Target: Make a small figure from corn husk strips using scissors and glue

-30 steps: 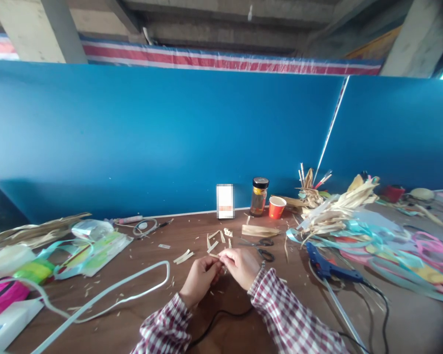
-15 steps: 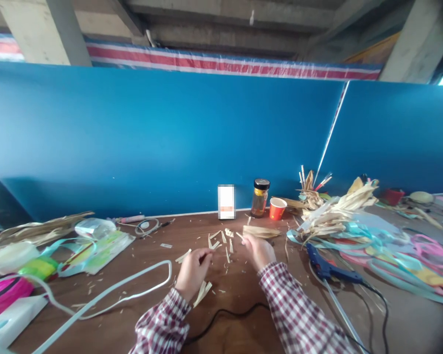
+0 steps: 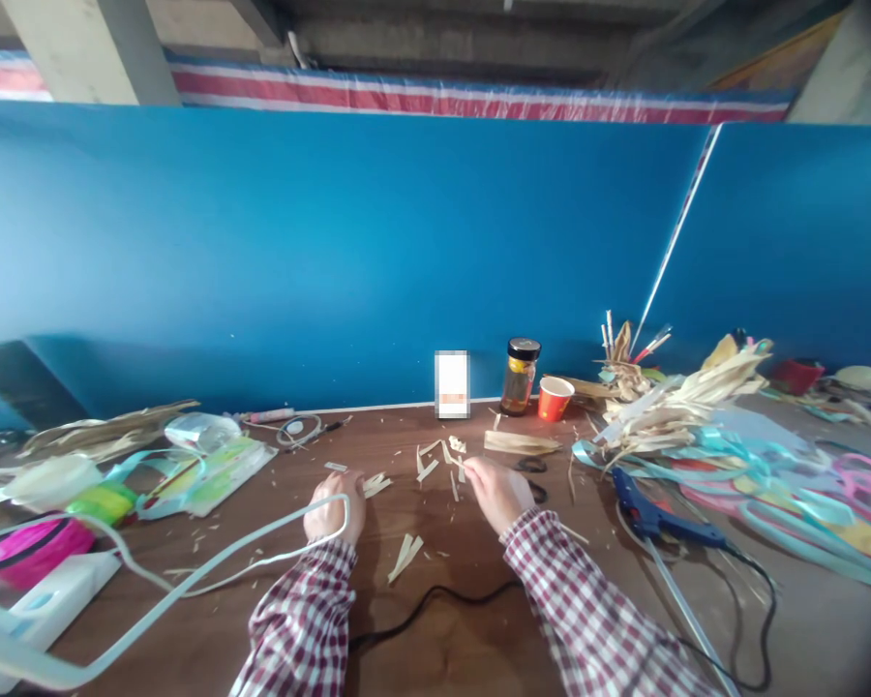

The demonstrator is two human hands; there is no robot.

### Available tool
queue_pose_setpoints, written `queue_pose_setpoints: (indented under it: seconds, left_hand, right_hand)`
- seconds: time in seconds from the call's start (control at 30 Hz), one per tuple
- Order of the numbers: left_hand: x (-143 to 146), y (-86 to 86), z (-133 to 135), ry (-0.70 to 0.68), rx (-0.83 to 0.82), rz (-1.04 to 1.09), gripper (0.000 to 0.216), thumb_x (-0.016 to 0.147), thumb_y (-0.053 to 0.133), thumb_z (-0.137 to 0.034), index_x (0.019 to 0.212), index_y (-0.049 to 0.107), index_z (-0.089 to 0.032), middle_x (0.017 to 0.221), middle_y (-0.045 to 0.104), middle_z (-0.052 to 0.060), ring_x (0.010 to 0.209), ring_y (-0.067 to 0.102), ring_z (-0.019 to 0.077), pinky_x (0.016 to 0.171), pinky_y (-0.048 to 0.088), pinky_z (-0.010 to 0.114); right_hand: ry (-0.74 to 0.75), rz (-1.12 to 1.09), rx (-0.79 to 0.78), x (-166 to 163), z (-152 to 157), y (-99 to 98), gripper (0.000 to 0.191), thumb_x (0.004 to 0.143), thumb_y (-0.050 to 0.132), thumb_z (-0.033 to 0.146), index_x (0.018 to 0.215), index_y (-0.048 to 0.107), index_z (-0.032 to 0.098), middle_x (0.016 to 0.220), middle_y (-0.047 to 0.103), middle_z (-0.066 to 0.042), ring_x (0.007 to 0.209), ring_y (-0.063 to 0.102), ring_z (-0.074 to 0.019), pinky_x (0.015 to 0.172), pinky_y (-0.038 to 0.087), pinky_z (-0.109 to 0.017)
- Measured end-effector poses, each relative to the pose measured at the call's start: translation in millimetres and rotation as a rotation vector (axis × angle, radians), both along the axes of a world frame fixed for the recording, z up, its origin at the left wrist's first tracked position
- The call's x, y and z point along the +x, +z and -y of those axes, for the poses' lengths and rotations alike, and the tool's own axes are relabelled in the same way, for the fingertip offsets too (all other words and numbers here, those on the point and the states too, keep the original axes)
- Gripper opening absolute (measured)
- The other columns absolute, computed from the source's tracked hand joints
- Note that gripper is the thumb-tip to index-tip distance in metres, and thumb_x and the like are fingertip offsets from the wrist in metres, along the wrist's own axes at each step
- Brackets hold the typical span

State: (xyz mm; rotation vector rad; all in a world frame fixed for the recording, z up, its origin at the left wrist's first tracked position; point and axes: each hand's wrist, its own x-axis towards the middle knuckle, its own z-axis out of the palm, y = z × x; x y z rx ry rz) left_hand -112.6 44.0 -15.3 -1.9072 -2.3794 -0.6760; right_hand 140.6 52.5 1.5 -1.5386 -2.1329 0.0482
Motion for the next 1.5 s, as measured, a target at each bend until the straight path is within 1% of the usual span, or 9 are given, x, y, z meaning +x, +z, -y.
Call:
queue_pose_setpoints:
  seconds: [0.13,0.3,0.43,0.6,0.73,0.9,1.07,1.33,1.5]
  left_hand:
    - [10,12.8,4,-0.075,0.016,0.040,0.026,0.080,0.047,-0.026,0.095,0.068,-0.021,0.096,0.067,0.007,0.090,0.059,0.0210,0.079,0.041,0.029]
    - [20,23.5,10,-0.533,-0.359,0.320,0.021,0.068,0.060,-0.034,0.076,0.071,-0.018,0.069,0.068,0.003,0.067,0.060,0.0177,0.060,0.040,0.025]
    - [23,17.6,13,-0.567,-0.469,0.393,0.027,0.057,0.066,-0.030,0.080,0.070,-0.016,0.063,0.064,0.001,0.059,0.057,0.0168,0.052,0.037,0.024]
    - [26,16.0,15,-0.631,-0.477,0.376,0.011,0.059,0.061,-0.024,0.064,0.068,-0.018,0.058,0.063,0.001,0.057,0.055,0.0161,0.053,0.036,0.024]
    - [30,20.3,13,-0.563,-0.325,0.532,0.005,0.059,0.063,-0.021,0.057,0.062,-0.017,0.055,0.060,0.000,0.056,0.053,0.0147,0.053,0.038,0.024]
    - [51,22.7,12,-0.234,-0.131,1.281,0.017,0.064,0.070,-0.020,0.075,0.058,-0.016,0.059,0.061,-0.002,0.053,0.056,0.0110,0.051,0.046,0.021]
    - [72,16.4,16,-0.161,-0.116,1.837,0.009,0.074,0.060,-0.005,0.079,0.061,-0.012,0.066,0.065,0.003,0.057,0.060,0.0072,0.056,0.050,0.015]
    - [74,10.4,17,-0.113,-0.191,2.020,0.012,0.078,0.054,-0.002,0.076,0.061,-0.011,0.072,0.066,0.005,0.062,0.064,0.0086,0.058,0.054,0.015]
    - [79,10.6,21,-0.251,-0.298,1.917,0.001,0.074,0.063,-0.011,0.074,0.063,-0.012,0.069,0.065,0.003,0.057,0.060,0.0072,0.057,0.051,0.015]
  right_hand:
    - [0.024,-0.026,-0.011,1,-1,-0.6,0.027,0.092,0.038,0.029,0.094,0.064,0.023,0.082,0.069,-0.002,0.074,0.063,-0.0143,0.061,0.037,-0.021]
    - [0.034,-0.032,-0.014,3,-3,-4.0,0.028,0.092,0.036,0.030,0.093,0.063,0.024,0.081,0.069,-0.001,0.073,0.063,-0.0151,0.061,0.037,-0.022]
    - [0.019,-0.015,-0.021,3,-7,-8.0,0.023,0.091,0.040,0.028,0.092,0.063,0.024,0.080,0.069,-0.001,0.071,0.063,-0.0145,0.058,0.035,-0.022]
    - [0.016,0.002,-0.010,2,-8,-9.4,0.022,0.090,0.041,0.026,0.091,0.063,0.024,0.079,0.069,-0.001,0.071,0.063,-0.0141,0.057,0.035,-0.022]
    - [0.029,-0.027,0.025,3,-7,-8.6,0.025,0.091,0.038,0.028,0.092,0.063,0.024,0.077,0.069,-0.001,0.069,0.063,-0.0146,0.058,0.037,-0.022]
    - [0.109,-0.126,0.122,0,-5,-8.6,0.029,0.093,0.034,0.029,0.098,0.061,0.022,0.081,0.069,-0.002,0.073,0.064,-0.0147,0.062,0.042,-0.022]
    - [0.153,-0.199,0.185,-9,1,-9.6,0.021,0.091,0.040,0.025,0.104,0.055,0.020,0.086,0.069,-0.004,0.074,0.064,-0.0150,0.063,0.044,-0.022]
    - [0.237,-0.300,0.164,-12,10,-0.1,0.011,0.088,0.046,0.023,0.082,0.054,0.020,0.079,0.063,-0.003,0.069,0.059,-0.0140,0.061,0.043,-0.022]
    - [0.250,-0.355,0.030,-15,10,-5.2,0.020,0.084,0.053,0.026,0.103,0.054,0.019,0.078,0.066,-0.001,0.070,0.062,-0.0157,0.062,0.045,-0.025]
